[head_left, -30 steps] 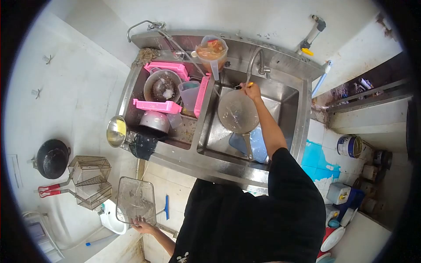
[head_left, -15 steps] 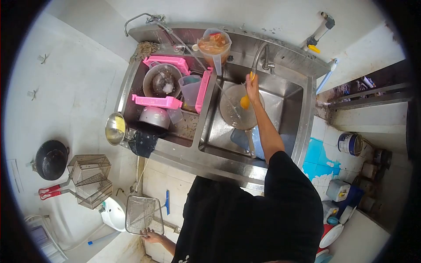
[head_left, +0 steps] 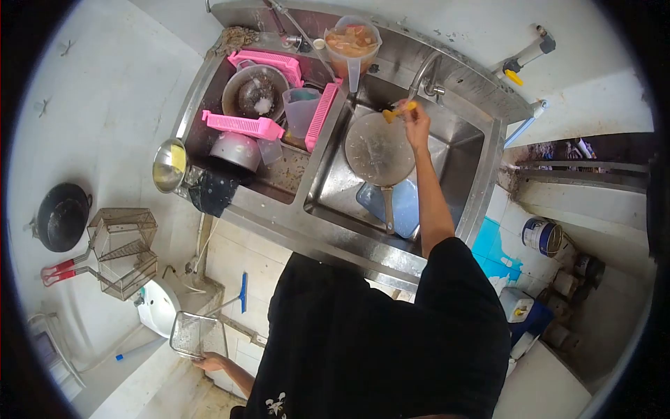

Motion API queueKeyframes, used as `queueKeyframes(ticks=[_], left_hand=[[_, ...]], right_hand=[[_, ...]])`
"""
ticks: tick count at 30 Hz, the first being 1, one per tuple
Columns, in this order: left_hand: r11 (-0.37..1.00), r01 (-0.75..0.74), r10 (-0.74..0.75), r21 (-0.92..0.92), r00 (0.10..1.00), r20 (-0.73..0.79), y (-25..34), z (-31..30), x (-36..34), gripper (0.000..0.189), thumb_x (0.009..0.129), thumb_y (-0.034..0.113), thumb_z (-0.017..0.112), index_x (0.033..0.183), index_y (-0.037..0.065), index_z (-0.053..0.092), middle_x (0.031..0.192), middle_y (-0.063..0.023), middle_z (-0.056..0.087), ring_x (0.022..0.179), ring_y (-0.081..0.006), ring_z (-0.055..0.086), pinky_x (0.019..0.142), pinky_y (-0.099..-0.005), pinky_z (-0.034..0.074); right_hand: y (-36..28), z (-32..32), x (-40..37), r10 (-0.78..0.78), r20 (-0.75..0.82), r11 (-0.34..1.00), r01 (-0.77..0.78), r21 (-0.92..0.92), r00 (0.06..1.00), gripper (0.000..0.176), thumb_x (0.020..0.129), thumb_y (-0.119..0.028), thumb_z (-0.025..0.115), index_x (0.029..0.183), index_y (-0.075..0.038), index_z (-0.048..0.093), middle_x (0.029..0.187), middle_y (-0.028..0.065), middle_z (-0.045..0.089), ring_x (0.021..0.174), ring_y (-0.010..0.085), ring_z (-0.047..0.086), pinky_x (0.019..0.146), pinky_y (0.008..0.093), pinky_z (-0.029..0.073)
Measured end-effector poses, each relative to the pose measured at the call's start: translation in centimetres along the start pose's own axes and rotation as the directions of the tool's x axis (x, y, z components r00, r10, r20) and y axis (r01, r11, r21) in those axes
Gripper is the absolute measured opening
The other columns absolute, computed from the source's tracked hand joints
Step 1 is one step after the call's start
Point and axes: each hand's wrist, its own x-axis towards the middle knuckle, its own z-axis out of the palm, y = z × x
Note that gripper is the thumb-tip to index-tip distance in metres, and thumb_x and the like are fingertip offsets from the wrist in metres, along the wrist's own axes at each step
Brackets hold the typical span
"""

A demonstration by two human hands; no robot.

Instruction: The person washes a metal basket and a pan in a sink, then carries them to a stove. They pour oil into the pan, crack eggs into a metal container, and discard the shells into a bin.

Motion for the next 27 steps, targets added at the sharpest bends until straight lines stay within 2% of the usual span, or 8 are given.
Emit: queueKeyframes(ticks=[4, 10, 13, 19, 20, 23, 25, 27], left_hand=[[0.994, 0.1, -0.101, -0.036, 0.995, -0.022, -1.6, -0.5, 0.2, 0.046, 0.079, 0.018, 0.059, 0.118, -0.005, 0.054, 0.1, -0.028, 0.064, 0.086, -0.0431, 0.065, 0.073, -0.0514, 0.051], [0.999, 0.046, -0.047, -0.011, 0.994, -0.095, -3.4, 0.5, -0.2, 0.045, 0.077, 0.017, 0.058, 0.117, -0.004, 0.058, 0.09, -0.0256, 0.067, 0.077, -0.04, 0.067, 0.068, -0.0505, 0.052], [0.994, 0.108, -0.108, 0.009, 0.994, -0.029, -3.2, 0.4, -0.5, 0.046, 0.077, 0.018, 0.059, 0.117, -0.003, 0.059, 0.094, -0.024, 0.068, 0.081, -0.04, 0.067, 0.069, -0.0499, 0.052], [0.99, 0.118, -0.117, 0.073, 0.993, -0.013, -5.4, 2.0, 1.0, 0.043, 0.079, 0.022, 0.064, 0.117, 0.002, 0.062, 0.1, -0.0188, 0.069, 0.091, -0.0376, 0.066, 0.074, -0.0458, 0.052], [0.99, 0.09, -0.086, 0.109, 0.996, -0.035, -5.7, 1.9, 1.7, 0.041, 0.08, 0.022, 0.065, 0.117, 0.003, 0.063, 0.1, -0.018, 0.069, 0.092, -0.0368, 0.067, 0.074, -0.0449, 0.052], [0.995, 0.059, -0.046, -0.083, 0.988, 0.148, -2.3, -1.0, 2.5, 0.042, 0.082, 0.026, 0.068, 0.119, 0.007, 0.063, 0.103, -0.0161, 0.069, 0.092, -0.0356, 0.067, 0.076, -0.0437, 0.052], [0.972, -0.065, 0.086, -0.226, 0.993, 0.084, -2.5, -0.1, 3.8, 0.044, 0.083, 0.028, 0.071, 0.121, 0.008, 0.062, 0.104, -0.0153, 0.07, 0.091, -0.0323, 0.067, 0.076, -0.0424, 0.053], [0.998, -0.054, 0.056, -0.021, 0.986, 0.156, 1.2, -1.4, 4.8, 0.049, 0.084, 0.025, 0.071, 0.126, 0.005, 0.057, 0.113, -0.0154, 0.067, 0.094, -0.0283, 0.067, 0.079, -0.0411, 0.053]], right_hand=[[-0.7, 0.4, -0.2, 0.007, -0.046, 0.96, 0.006, 0.28, 0.999, 0.02, 0.091, -0.019, 0.066, 0.105, -0.004, 0.066, 0.089, 0.0043, 0.069, 0.079, 0.0099, 0.06, 0.073, 0.0263, 0.049], [-2.9, -1.6, 1.6, -0.051, 0.262, 0.914, 0.151, -0.377, 0.964, 0.026, 0.089, -0.021, 0.07, 0.104, 0.001, 0.068, 0.085, 0.0025, 0.069, 0.074, 0.0085, 0.059, 0.067, 0.0239, 0.048], [-3.0, -0.7, 1.4, 0.027, -0.002, 0.999, -0.027, 0.038, 1.0, 0.026, 0.087, -0.021, 0.071, 0.104, -0.001, 0.07, 0.082, 0.0017, 0.067, 0.07, 0.0079, 0.057, 0.064, 0.0232, 0.046], [-1.2, -2.6, 1.1, -0.049, 0.011, 0.996, 0.05, -0.072, 0.999, 0.023, 0.087, -0.018, 0.071, 0.105, -0.004, 0.071, 0.08, 0.0019, 0.066, 0.069, 0.0073, 0.056, 0.063, 0.0226, 0.045], [-3.2, -2.7, 0.4, -0.066, 0.188, 0.989, 0.089, -0.116, 0.98, 0.022, 0.09, -0.017, 0.067, 0.107, -0.004, 0.069, 0.082, 0.0027, 0.066, 0.071, 0.0075, 0.056, 0.065, 0.023, 0.046], [-3.9, -2.4, -0.4, -0.14, -0.009, 0.99, 0.14, 0.017, 0.99, 0.02, 0.092, -0.016, 0.065, 0.107, -0.003, 0.067, 0.082, 0.0034, 0.066, 0.073, 0.008, 0.057, 0.067, 0.024, 0.047], [-5.7, -3.0, -1.2, -0.149, 0.107, 0.983, 0.159, -0.092, 0.983, 0.018, 0.096, -0.015, 0.058, 0.108, -0.002, 0.063, 0.093, 0.0065, 0.069, 0.085, 0.0108, 0.062, 0.079, 0.0254, 0.048], [-7.5, -1.8, -1.3, -0.27, 0.204, 0.954, 0.291, -0.077, 0.941, 0.017, 0.099, -0.016, 0.054, 0.107, -0.002, 0.061, 0.095, 0.0077, 0.068, 0.088, 0.0132, 0.063, 0.08, 0.0272, 0.048]])
